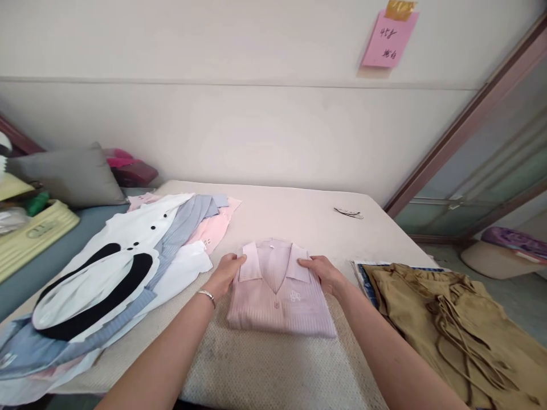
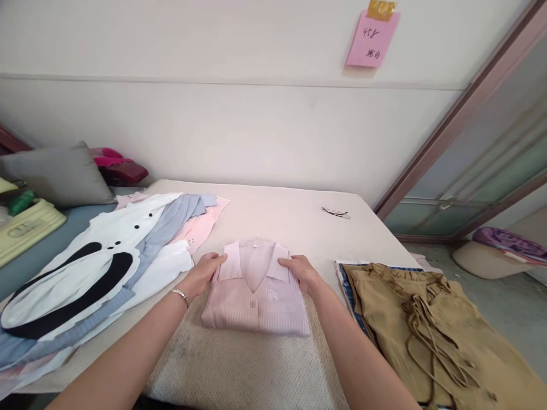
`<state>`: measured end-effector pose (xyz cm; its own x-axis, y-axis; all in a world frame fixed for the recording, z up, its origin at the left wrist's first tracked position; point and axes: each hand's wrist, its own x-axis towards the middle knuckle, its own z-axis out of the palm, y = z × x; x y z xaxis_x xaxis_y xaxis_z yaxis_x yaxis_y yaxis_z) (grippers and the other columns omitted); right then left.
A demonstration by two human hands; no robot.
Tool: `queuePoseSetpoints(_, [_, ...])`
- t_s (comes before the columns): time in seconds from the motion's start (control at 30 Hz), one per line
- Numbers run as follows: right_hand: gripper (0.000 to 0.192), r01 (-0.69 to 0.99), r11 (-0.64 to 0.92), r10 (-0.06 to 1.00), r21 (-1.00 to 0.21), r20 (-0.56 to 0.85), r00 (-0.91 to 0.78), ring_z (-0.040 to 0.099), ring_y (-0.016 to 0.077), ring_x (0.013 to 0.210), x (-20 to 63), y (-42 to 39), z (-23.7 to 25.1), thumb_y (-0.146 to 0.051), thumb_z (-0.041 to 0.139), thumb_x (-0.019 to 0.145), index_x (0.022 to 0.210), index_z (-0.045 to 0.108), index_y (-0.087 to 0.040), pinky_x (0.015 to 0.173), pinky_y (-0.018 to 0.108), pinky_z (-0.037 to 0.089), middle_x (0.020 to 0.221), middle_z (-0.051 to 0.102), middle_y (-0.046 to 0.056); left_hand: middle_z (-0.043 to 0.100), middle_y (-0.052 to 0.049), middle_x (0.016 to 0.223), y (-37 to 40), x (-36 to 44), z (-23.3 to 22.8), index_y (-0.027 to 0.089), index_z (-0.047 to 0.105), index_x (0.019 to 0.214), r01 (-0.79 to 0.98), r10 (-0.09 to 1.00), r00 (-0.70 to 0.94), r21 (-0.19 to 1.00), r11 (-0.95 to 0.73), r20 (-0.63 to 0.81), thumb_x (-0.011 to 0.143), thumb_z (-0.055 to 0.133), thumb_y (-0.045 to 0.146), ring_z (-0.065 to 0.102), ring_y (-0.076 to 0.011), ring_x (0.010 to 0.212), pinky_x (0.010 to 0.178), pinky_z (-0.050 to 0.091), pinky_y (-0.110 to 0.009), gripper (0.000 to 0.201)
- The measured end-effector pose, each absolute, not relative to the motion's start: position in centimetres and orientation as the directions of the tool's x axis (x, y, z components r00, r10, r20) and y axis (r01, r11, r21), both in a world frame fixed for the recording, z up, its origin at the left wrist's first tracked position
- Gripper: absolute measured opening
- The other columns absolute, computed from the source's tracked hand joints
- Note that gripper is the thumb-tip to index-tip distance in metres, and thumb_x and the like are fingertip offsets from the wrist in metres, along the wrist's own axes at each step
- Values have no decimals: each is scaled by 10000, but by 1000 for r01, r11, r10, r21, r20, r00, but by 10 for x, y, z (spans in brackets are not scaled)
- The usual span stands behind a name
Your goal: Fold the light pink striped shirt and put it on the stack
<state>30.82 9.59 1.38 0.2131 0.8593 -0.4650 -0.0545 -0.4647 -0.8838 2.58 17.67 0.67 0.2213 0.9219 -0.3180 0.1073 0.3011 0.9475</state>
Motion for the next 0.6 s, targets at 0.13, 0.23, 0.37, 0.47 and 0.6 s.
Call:
queuePoseSetpoints(0.13, [157,139,-416,870,-899,-348,351,640,206,660,317,102,8,-295,656,732,842,618,-189,591,304,493,706,680,40,575,34,652,180,33,0,172,598,721,161,973,125,971,174,-195,694,716,351,523,-132,632,563,333,-224,216])
queuePoseSetpoints(0.23, [136,312,-386,878,-868,-241,413,620,195,685,320,108,7,-322,634,762,831,606,-208,587,275,453,687,649,11,624,21,730,182,38,-1,176,657,860,169,990,100,982,86,-104,752,626,341,560,-146,703,617,381,-223,200])
queuePoseSetpoints(0.37, [116,516,-391,882,-762,-151,446,604,193,724,314,117,6,-322,584,808,839,596,-211,647,284,445,719,639,11,714,-23,879,185,40,-2,186,700,1027,228,992,118,974,8,-36,773,599,297,634,-191,837,745,467,-266,295])
queuePoseSetpoints(0.47, [116,623,-424,877,-657,-127,463,634,229,847,309,121,10,-291,585,822,873,611,-190,756,326,459,846,681,79,733,-68,973,189,36,0,182,682,1150,468,990,131,877,-106,50,836,552,267,669,-234,929,872,494,-347,350])
queuePoseSetpoints(0.6, [349,734,-463,853,-496,-27,521,623,348,1085,300,119,28,-403,570,901,1081,624,-108,915,451,439,1076,668,239,655,-180,1272,188,31,3,140,562,1351,656,974,120,721,-223,192,938,486,316,578,-315,1245,1074,413,-486,455])
